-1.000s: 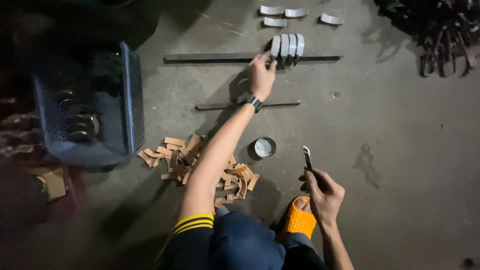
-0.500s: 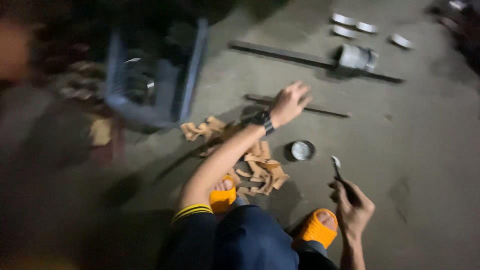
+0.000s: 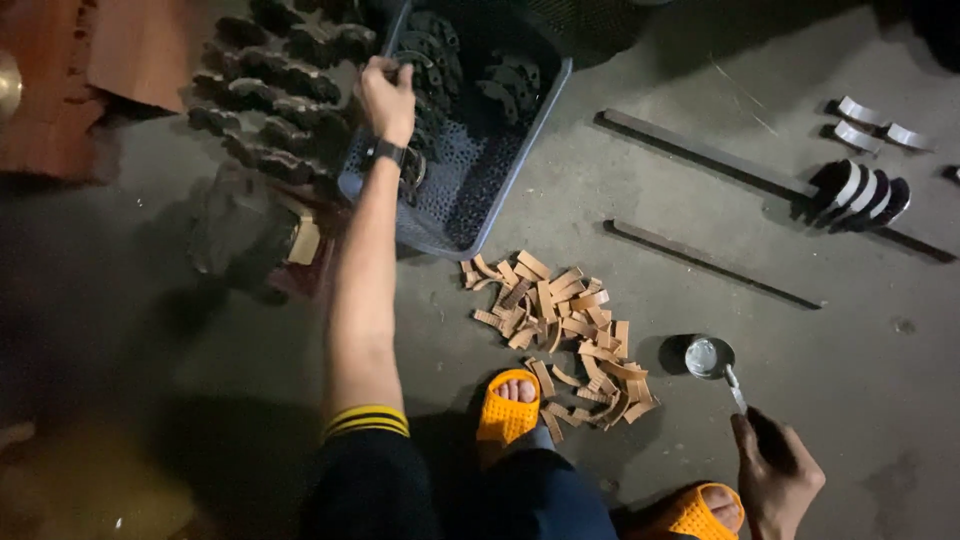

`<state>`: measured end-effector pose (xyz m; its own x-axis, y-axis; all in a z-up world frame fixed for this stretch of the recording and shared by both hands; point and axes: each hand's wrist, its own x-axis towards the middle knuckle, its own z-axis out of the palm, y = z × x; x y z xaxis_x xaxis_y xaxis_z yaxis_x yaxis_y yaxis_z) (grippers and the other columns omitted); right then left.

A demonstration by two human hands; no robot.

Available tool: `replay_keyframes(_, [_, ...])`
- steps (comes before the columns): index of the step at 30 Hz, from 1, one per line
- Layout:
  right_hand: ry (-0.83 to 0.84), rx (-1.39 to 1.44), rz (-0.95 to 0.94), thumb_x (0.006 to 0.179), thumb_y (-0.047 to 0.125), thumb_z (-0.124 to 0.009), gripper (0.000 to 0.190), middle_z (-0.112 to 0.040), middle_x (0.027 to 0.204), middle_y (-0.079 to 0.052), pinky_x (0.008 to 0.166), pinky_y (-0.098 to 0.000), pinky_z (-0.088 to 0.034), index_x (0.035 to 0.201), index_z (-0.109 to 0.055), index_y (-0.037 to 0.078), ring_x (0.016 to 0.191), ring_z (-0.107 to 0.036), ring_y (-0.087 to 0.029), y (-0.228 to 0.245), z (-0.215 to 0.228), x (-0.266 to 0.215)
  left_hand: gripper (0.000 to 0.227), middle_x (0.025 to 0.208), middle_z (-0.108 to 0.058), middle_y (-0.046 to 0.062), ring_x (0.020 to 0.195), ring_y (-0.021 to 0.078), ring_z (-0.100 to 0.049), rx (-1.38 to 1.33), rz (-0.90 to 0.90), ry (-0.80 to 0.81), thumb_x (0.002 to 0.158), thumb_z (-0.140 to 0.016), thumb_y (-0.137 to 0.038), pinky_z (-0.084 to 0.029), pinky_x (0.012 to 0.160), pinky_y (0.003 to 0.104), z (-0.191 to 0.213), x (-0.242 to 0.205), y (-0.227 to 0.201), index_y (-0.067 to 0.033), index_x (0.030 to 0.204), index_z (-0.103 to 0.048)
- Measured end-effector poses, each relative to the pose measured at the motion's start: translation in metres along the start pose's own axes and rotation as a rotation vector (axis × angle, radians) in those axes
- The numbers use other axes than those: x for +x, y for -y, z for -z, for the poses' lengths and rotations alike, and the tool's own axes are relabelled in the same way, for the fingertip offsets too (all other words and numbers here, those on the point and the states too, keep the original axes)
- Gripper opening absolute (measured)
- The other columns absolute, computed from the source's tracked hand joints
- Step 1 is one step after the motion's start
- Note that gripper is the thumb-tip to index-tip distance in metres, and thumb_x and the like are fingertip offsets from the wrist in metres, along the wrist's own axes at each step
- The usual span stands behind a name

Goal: The person repeatedly picks up small wooden pieces from a pile on the floor, applies white paint to one side using a small brush, and places the painted pieces onto a metal rod. The process continues throughout the clip with consistent hand movements and placement of finished pieces.

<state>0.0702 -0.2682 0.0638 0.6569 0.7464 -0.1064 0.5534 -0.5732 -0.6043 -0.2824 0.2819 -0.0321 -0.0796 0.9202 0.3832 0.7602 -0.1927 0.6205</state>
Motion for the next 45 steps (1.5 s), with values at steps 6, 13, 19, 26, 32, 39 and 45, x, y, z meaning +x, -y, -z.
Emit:
replay_keyframes(6, [0.015, -0.047, 0.02, 0.09, 0.009, -0.07, 0.011, -0.064, 0.084, -0.008, 0.068, -0.0256, -0.041, 0.099, -0.069, 0.002, 0.07, -0.055, -0.012, -0.004, 0.001, 0.001, 0.025, 0.088, -0.062, 0.021, 0.079, 0.0438, -0.06, 0.104, 0.521, 0.066, 0.057, -0.082, -0.021, -0.05, 0.067, 0.048, -0.042, 0.0, -0.029, -0.0134, 0.078, -0.072])
replay_keyframes(13, [0.022, 0.053, -0.055, 0.088, 0.003, -0.069, 0.009, -0.064, 0.083, -0.008, 0.069, -0.0246, -0.043, 0.096, -0.068, -0.001, 0.07, -0.054, -0.01, 0.008, 0.007, 0.004, 0.009, 0.056, -0.069, 0.01, 0.055, 0.0219, -0.072, 0.078, 0.238, -0.067, 0.052, -0.076, -0.016, -0.053, 0.05, 0.034, -0.046, 0.004, -0.001, -0.0081, 0.054, -0.071])
replay_keyframes(19, [0.011, 0.214, -0.124, 0.085, 0.001, -0.067, 0.007, -0.062, 0.078, -0.006, 0.067, -0.0221, -0.042, 0.092, -0.066, 0.0, 0.068, -0.051, -0.008, 0.015, 0.018, 0.011, 0.013, 0.072, -0.06, 0.007, 0.068, 0.0179, -0.058, -1.354, 1.014, 0.309, 0.078, -0.065, -0.019, -0.052, 0.07, 0.033, 0.054, -0.068, -0.101, -0.0074, 0.082, -0.06])
replay_keyframes(26, [-0.118, 0.211, 0.207, 0.079, 0.002, -0.075, 0.011, -0.054, 0.062, -0.01, 0.05, -0.0279, -0.043, 0.084, -0.065, 0.001, 0.051, -0.053, -0.025, 0.022, 0.066, 0.039, 0.009, 0.082, -0.065, 0.008, 0.077, 0.0164, -0.065, -0.668, 0.412, 0.832, 0.08, -0.059, -0.008, -0.052, 0.067, 0.025, 0.084, -0.227, -0.276, -0.0046, 0.088, -0.062])
replay_keyframes(32, [0.001, 0.312, 0.132, 0.085, 0.006, -0.061, 0.011, -0.054, 0.05, -0.002, 0.042, -0.0252, -0.042, 0.075, -0.067, 0.007, 0.041, -0.051, -0.018, 0.046, 0.132, 0.052, 0.015, 0.078, -0.067, 0.015, 0.071, 0.0171, -0.063, -1.089, 0.456, 1.153, 0.072, -0.071, -0.003, -0.055, 0.071, 0.031, 0.079, -0.306, -0.375, -0.0005, 0.085, -0.064])
replay_keyframes(39, [0.256, 0.503, 0.052, 0.082, 0.011, -0.061, 0.015, -0.056, 0.043, -0.005, 0.039, -0.0252, -0.04, 0.068, -0.066, 0.007, 0.039, -0.044, -0.011, 0.056, 0.157, 0.063, 0.021, 0.075, -0.058, 0.016, 0.071, 0.0161, -0.06, -1.183, 0.18, 1.122, 0.071, -0.069, 0.007, -0.055, 0.062, 0.032, 0.086, -0.322, -0.418, 0.0104, 0.09, -0.059])
replay_keyframes(45, [0.397, 0.583, 0.02, 0.08, 0.011, -0.062, 0.016, -0.055, 0.041, -0.007, 0.039, -0.0253, -0.04, 0.065, -0.066, 0.005, 0.039, -0.044, -0.012, 0.045, 0.144, 0.066, 0.02, 0.074, -0.055, 0.015, 0.068, 0.0172, -0.06, -1.133, 0.128, 1.121, 0.07, -0.07, 0.006, -0.056, 0.061, 0.03, 0.09, -0.328, -0.417, 0.0105, 0.087, -0.06])
